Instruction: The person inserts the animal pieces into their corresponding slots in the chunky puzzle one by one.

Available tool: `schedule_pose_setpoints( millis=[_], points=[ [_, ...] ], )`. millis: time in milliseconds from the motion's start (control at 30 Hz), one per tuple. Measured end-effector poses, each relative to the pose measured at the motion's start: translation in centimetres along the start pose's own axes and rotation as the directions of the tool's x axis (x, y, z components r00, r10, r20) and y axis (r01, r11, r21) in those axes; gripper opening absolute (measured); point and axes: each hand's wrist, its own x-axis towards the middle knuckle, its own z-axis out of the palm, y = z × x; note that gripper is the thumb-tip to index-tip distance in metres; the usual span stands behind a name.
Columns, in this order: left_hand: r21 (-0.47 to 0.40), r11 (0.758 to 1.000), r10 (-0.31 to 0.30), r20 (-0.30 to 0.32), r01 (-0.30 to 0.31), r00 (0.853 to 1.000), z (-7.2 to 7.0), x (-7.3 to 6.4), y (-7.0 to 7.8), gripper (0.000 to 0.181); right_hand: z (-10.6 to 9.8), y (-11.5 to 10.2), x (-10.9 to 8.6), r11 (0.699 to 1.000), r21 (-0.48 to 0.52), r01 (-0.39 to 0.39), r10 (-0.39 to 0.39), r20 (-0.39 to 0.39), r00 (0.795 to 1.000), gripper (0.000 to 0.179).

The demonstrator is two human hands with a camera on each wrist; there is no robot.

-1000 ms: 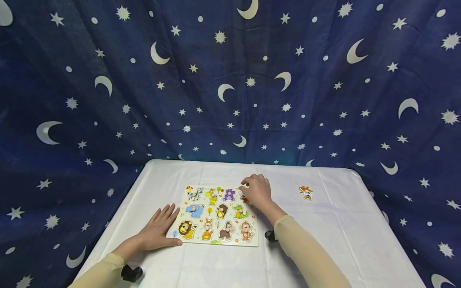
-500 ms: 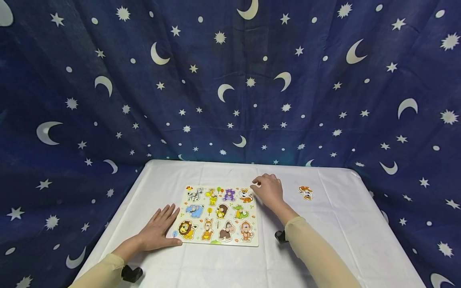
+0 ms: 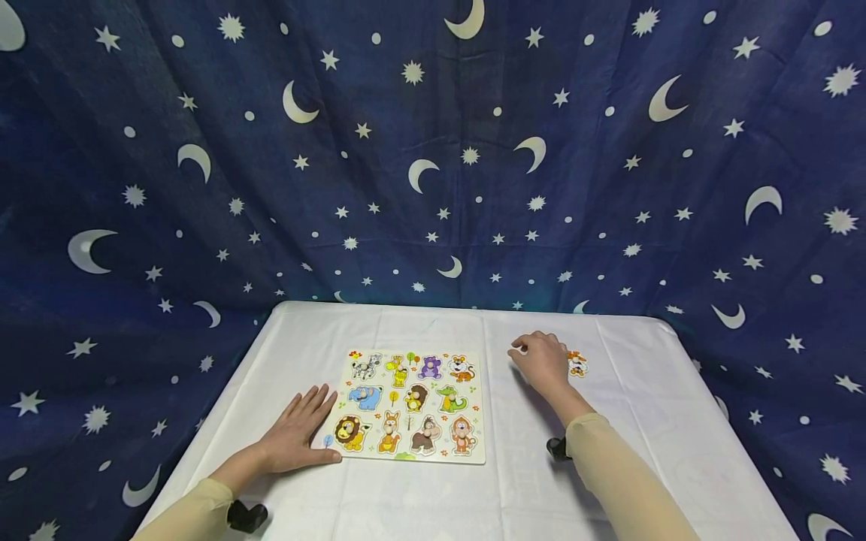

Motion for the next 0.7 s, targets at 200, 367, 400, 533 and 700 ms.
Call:
schedule_pose_setpoints(
  millis=[200, 367, 400, 533, 700],
  points=[
    [0.007, 1.0, -0.009, -0.003, 0.009, 1.0, 0.2, 0.0, -0.2, 0.118, -1.4, 2.6, -0.5, 0.997, -0.028, -0.07, 0.071, 0.023, 0.997, 0.026],
    [0.007, 1.0, -0.007, -0.004, 0.007, 1.0, 0.2, -0.1, -0.2, 0.118, -2.5, 4.6, -1.1, 0.992, -0.057, -0.11, 0.111, 0.027, 0.993, 0.026],
    [0.009, 1.0, -0.008, -0.003, 0.008, 1.0, 0.2, -0.1, -0.2, 0.118, -2.7, 5.1, -1.2, 0.991, -0.062, -0.117, 0.119, 0.027, 0.993, 0.026],
    [0.016, 1.0, -0.007, 0.006, 0.007, 1.0, 0.0, -0.1, 0.0, 0.117, -3.3, 6.5, -1.6, 0.987, -0.083, -0.141, 0.143, 0.026, 0.989, 0.023],
    [0.012, 1.0, -0.006, 0.006, 0.006, 1.0, 0.0, -0.1, 0.0, 0.116, -3.9, 8.0, -1.9, 0.977, -0.105, -0.184, 0.187, 0.022, 0.982, 0.024]
  ],
)
